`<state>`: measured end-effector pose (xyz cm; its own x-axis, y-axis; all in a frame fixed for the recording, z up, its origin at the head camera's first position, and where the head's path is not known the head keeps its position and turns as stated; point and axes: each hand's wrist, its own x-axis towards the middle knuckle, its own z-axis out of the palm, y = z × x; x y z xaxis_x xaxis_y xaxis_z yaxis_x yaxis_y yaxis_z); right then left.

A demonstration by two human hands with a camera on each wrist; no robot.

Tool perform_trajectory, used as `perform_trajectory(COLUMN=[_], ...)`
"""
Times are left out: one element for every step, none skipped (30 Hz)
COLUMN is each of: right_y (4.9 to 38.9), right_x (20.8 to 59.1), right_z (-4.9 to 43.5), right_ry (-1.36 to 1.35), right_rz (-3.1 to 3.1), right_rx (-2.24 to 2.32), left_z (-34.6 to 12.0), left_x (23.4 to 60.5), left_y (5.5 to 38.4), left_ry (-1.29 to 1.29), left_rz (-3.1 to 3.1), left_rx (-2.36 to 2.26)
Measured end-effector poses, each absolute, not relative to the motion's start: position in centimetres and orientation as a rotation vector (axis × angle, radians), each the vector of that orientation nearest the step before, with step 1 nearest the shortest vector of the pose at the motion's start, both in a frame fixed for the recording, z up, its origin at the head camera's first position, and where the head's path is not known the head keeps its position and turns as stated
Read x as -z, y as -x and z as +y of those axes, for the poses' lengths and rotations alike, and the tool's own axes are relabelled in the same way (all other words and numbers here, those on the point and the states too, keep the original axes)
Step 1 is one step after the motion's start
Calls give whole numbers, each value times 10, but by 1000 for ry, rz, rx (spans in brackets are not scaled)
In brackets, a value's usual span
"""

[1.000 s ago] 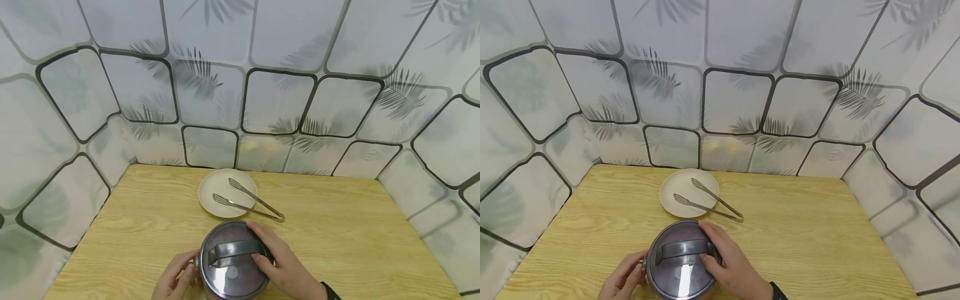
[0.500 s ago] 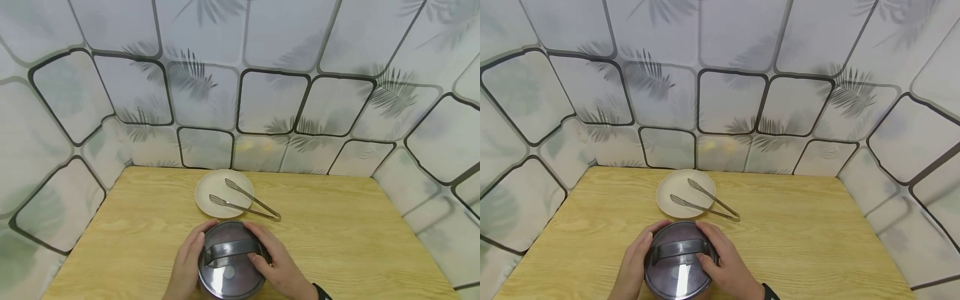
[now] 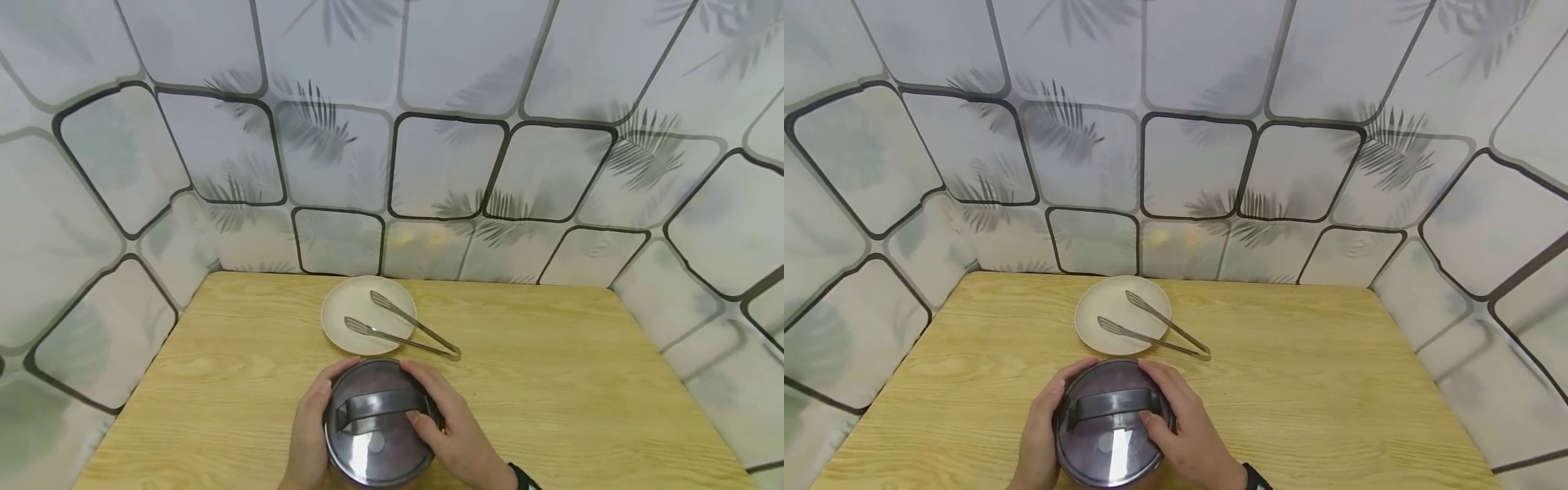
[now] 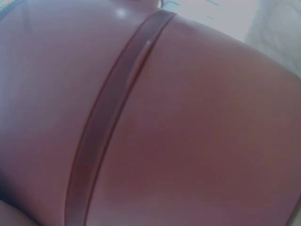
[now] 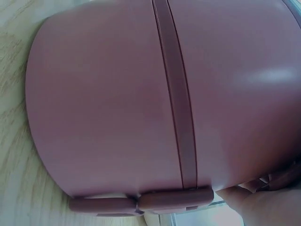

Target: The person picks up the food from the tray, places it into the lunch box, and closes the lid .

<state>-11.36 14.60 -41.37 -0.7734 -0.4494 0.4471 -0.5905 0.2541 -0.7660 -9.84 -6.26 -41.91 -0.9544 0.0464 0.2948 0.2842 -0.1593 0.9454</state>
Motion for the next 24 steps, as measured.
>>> perform_trajectory(right_y=[114,113,113,113,113,113,112,111,111,110,110,109,109,108,107,106,105,104,103,103,102,102,102,102], right_x=[414,414,414,414,415,415,416,416,417,418,419,420,421,422,423,423,424,424,424,424,424,424,423,423], right_z=[146,146,145,145,145,145,145,144,144,143,143,142,141,141,140,139,139,138,137,136,135,134,133,133], right_ry=[-991,-985,-974,-964,-955,-940,-921,-901,-885,-869,-846,-824,-807,-791,-778,-767,-765,-764,-770,-774,-784,-790,-795,-792], right_rz=[-2372,-2373,-2375,-2374,-2371,-2366,-2363,-2358,-2348,-2338,-2329,-2316,-2302,-2289,-2270,-2247,-2212,-2174,-2136,-2090,-2038,-1991,-1947,-1916], right_rx=[-1555,-1575,-1599,-1623,-1647,-1681,-1731,-1779,-1817,-1851,-1891,-1935,-1966,-1982,-1997,-2016,-2041,-2065,-2074,-2103,-2144,-2186,-2232,-2275], left_z=[-63,-63,-64,-65,-66,-67,-67,-68,-68,-68,-68,-68,-67,-67,-66,-65,-65,-64,-64,-63,-63,-63,-63,-63], left_x=[419,420,420,421,422,422,423,423,424,424,424,425,425,426,426,427,427,427,427,428,428,428,428,428], left_y=[99,99,99,100,100,101,101,101,101,101,101,101,100,100,100,100,100,100,100,100,100,100,100,100], left_ry=[384,386,394,405,422,442,462,479,491,500,503,499,493,485,478,473,468,467,468,470,471,471,472,473], left_rz=[-1937,-1952,-1968,-1984,-1996,-2003,-2008,-2009,-2008,-2001,-1993,-1981,-1966,-1952,-1938,-1926,-1919,-1910,-1907,-1905,-1902,-1901,-1897,-1896], left_rx=[2234,2219,2205,2190,2182,2177,2172,2170,2169,2172,2176,2189,2202,2212,2221,2229,2231,2234,2225,2216,2206,2195,2191,2184])
